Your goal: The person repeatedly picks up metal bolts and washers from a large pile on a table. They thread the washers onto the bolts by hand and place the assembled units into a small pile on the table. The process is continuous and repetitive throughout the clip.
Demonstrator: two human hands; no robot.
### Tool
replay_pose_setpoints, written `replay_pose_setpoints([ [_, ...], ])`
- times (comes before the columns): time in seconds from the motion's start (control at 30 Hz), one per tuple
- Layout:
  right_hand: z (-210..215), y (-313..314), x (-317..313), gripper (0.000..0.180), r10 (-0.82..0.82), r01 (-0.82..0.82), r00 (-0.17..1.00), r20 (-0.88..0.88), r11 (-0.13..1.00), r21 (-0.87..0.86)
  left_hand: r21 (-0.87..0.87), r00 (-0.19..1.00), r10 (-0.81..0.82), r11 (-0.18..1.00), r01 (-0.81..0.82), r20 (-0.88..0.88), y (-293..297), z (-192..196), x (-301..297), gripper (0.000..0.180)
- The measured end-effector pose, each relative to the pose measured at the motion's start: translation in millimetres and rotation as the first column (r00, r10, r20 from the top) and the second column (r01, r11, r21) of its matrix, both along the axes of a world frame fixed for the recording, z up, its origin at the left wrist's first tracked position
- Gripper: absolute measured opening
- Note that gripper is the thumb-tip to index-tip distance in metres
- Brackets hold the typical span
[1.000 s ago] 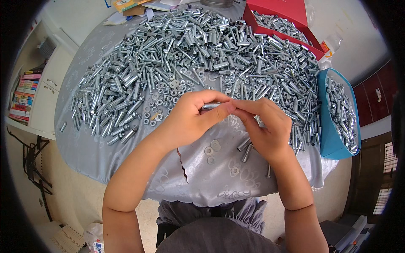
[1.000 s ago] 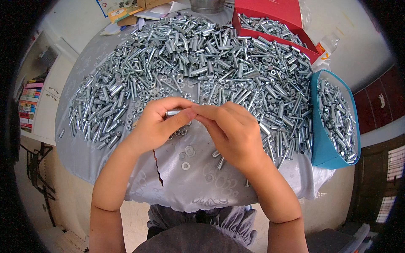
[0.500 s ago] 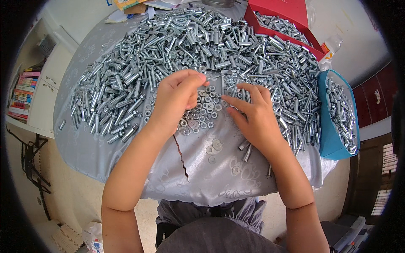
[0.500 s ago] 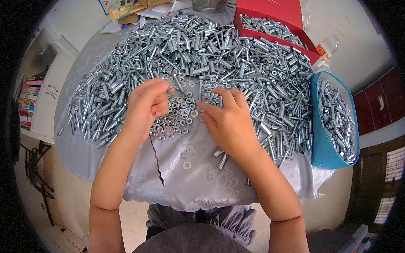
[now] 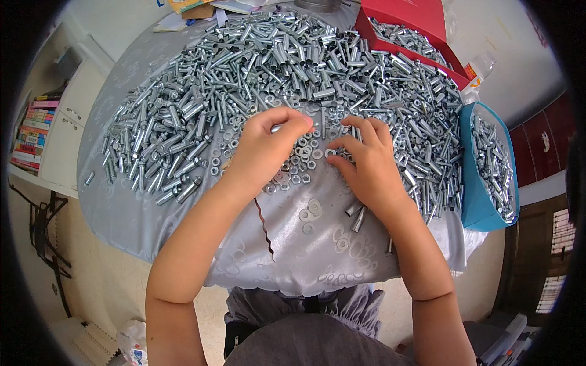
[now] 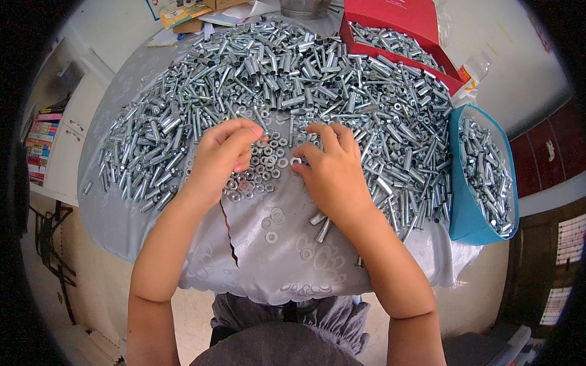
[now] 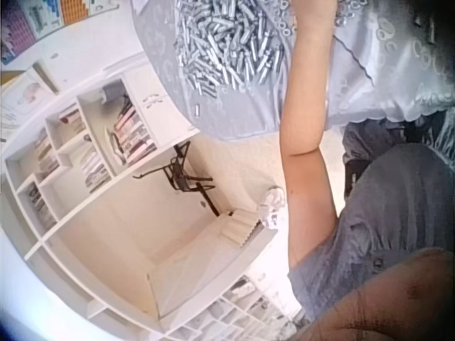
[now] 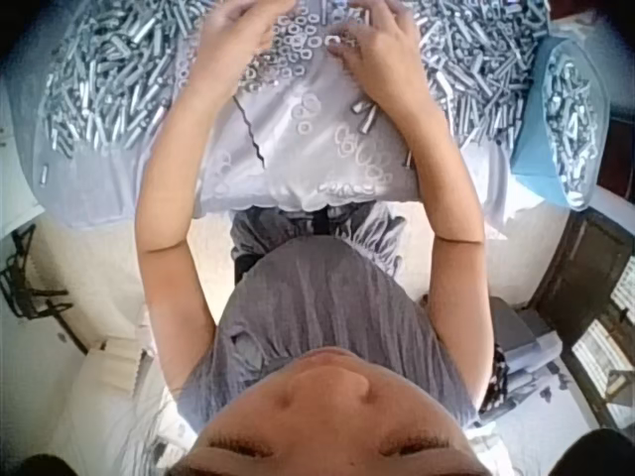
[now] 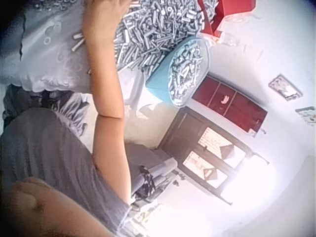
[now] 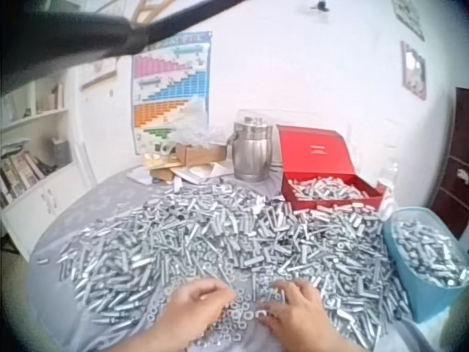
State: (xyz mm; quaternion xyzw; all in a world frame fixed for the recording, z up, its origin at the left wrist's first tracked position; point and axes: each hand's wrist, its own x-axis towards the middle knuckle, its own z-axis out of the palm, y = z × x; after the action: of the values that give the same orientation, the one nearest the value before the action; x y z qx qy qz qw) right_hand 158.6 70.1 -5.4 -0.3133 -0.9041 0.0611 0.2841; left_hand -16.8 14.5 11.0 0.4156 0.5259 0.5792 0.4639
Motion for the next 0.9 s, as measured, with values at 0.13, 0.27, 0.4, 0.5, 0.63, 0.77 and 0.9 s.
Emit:
replay_pose_setpoints([
  [0.13, 6.3, -0.3, 3.4, 0.017, 0.104, -0.106, 0.993, -0.063, 0.994, -0.039, -0.017, 0.998, -0.056, 0.998, 0.056, -0.036, -0.7, -3.3, 1.2, 0.017],
  [0.27, 8.4, -6.1, 3.2, 0.015, 0.104, -0.268, 0.903, -0.417, 0.895, -0.356, -0.037, 0.989, -0.115, 0.993, 0.112, -0.088, -3.3, -4.9, 3.9, 0.016],
  [0.4, 11.0, -9.7, 3.4, 0.012, -0.054, -0.347, 0.835, -0.548, 0.723, -0.598, -0.122, 0.967, -0.246, 0.964, 0.236, -0.072, -5.6, 1.7, 5.1, 0.016],
  [0.5, 11.9, -10.0, 3.8, 0.012, -0.085, -0.384, 0.818, -0.569, 0.656, -0.650, -0.113, 0.953, -0.296, 0.951, 0.287, -0.071, -6.2, 1.7, 3.5, 0.016],
  [0.63, 10.9, -12.7, 0.2, 0.014, -0.137, -0.445, 0.736, -0.663, 0.641, -0.625, -0.042, 0.936, -0.349, 0.937, 0.347, -0.041, -4.0, -0.2, 2.3, 0.017],
  [0.77, 18.2, -12.0, 3.4, 0.014, 0.092, -0.206, 0.885, -0.456, 0.956, -0.209, -0.117, 0.936, -0.337, 0.930, 0.348, 0.101, -3.9, -0.8, 2.6, 0.017],
  [0.9, 18.1, -15.1, 3.1, 0.013, 0.102, -0.169, 0.907, -0.408, 0.977, -0.131, -0.123, 0.904, -0.327, 0.920, 0.371, 0.276, -3.2, -5.2, 5.0, 0.017],
])
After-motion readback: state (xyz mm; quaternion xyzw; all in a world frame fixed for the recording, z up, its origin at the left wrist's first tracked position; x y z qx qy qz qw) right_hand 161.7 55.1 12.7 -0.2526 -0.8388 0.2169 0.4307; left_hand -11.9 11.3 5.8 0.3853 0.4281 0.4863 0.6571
